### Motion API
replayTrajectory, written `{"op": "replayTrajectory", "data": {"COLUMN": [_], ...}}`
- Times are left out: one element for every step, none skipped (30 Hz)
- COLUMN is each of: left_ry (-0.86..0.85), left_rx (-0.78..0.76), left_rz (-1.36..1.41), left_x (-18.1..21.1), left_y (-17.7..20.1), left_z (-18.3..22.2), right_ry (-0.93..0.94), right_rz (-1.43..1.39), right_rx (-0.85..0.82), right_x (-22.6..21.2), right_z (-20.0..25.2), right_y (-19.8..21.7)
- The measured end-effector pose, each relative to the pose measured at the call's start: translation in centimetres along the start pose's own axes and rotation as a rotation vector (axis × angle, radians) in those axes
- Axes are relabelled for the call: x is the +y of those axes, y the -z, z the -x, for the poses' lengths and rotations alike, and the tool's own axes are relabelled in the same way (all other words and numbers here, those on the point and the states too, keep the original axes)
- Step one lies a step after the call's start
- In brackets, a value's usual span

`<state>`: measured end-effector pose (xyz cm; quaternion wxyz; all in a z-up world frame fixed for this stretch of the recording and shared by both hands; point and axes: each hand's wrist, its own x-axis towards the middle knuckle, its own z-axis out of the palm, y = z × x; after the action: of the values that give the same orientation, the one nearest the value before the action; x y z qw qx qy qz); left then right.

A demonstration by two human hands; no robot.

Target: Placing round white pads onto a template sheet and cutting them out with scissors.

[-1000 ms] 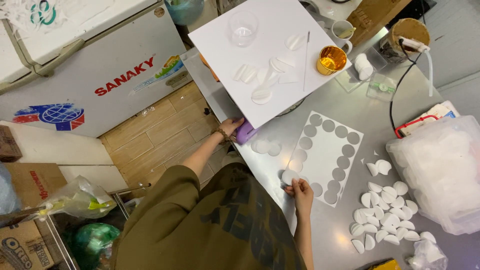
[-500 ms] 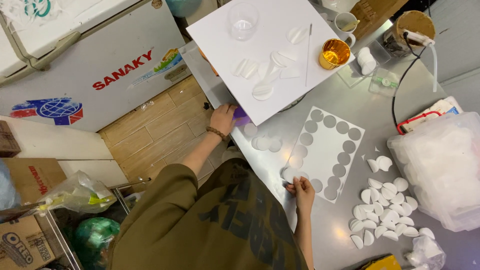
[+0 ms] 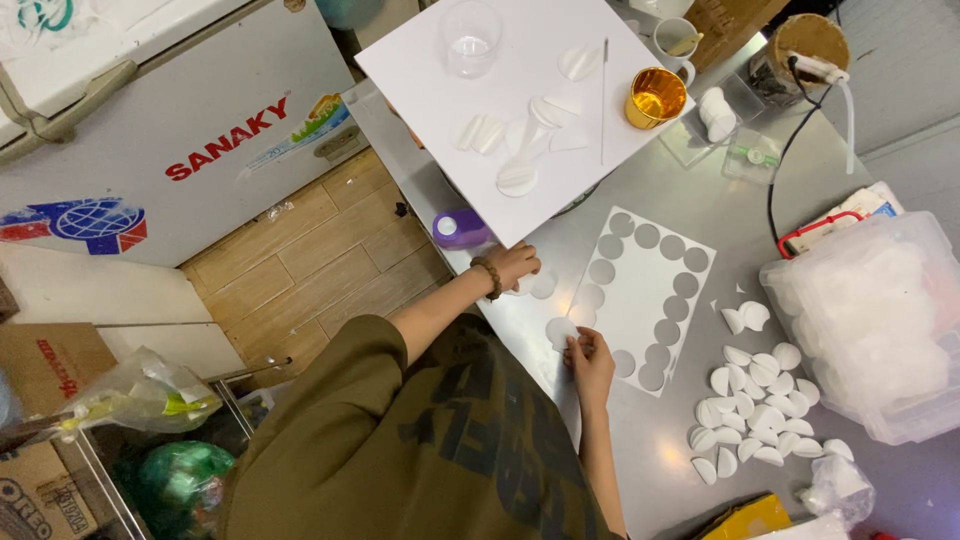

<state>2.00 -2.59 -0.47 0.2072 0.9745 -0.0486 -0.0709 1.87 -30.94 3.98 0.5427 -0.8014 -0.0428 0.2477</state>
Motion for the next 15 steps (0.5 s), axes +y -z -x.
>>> {"op": "replayTrajectory", "data": {"left_ry": [-0.004, 0.033, 0.071, 0.068, 0.084, 0.099, 0.097, 0.110, 0.122, 0.118, 0.137, 0.157, 0.154, 0.128, 0.101], "left_rx": [-0.002, -0.059, -0.117, -0.119, -0.134, -0.149, -0.150, -0.138, -0.129, -0.133, -0.136, -0.139, -0.142, -0.120, -0.095], "left_rz": [-0.002, 0.015, 0.031, 0.030, 0.054, 0.078, 0.074, 0.095, 0.117, 0.113, 0.117, 0.120, 0.118, 0.082, 0.047], "left_x": [0.0, 0.0, 0.0, -0.1, -0.2, -0.4, -0.3, -0.3, -0.2, -0.7, -1.2, -1.7, -2.1, -2.5, -3.0], "left_y": [0.2, 0.3, 0.4, 0.2, 0.2, 0.1, 0.1, 0.1, 0.0, -1.0, -2.0, -3.1, -3.8, -4.6, -5.2], "left_z": [-0.2, -0.5, -0.7, -0.8, -0.9, -0.9, -1.0, -1.1, -1.2, -1.7, -2.3, -2.8, -3.1, -3.4, -3.7], "right_ry": [-0.001, 0.018, 0.037, 0.036, 0.023, 0.010, 0.012, 0.013, 0.012, 0.011, 0.023, 0.035, 0.033, 0.049, 0.067], "right_rz": [-0.002, -0.046, -0.089, -0.091, -0.062, -0.034, -0.038, -0.034, -0.030, -0.036, -0.039, -0.043, -0.046, -0.043, -0.039], "right_rx": [0.004, 0.002, 0.000, 0.003, 0.015, 0.028, 0.030, 0.030, 0.032, 0.036, 0.030, 0.023, 0.026, 0.021, 0.017], "right_x": [0.3, 0.5, 0.8, 0.9, 0.9, 0.8, 0.9, 1.0, 1.1, 1.3, 1.5, 1.8, 1.8, 1.9, 1.9], "right_z": [0.0, -0.1, -0.1, 0.0, -0.1, -0.1, -0.2, -0.3, -0.3, -0.5, -0.5, -0.6, -0.5, -0.5, -0.5], "right_y": [0.1, 0.2, 0.3, 0.4, 0.5, 0.5, 0.6, 0.6, 0.6, 0.5, 0.5, 0.5, 0.6, 0.6, 0.7]}}
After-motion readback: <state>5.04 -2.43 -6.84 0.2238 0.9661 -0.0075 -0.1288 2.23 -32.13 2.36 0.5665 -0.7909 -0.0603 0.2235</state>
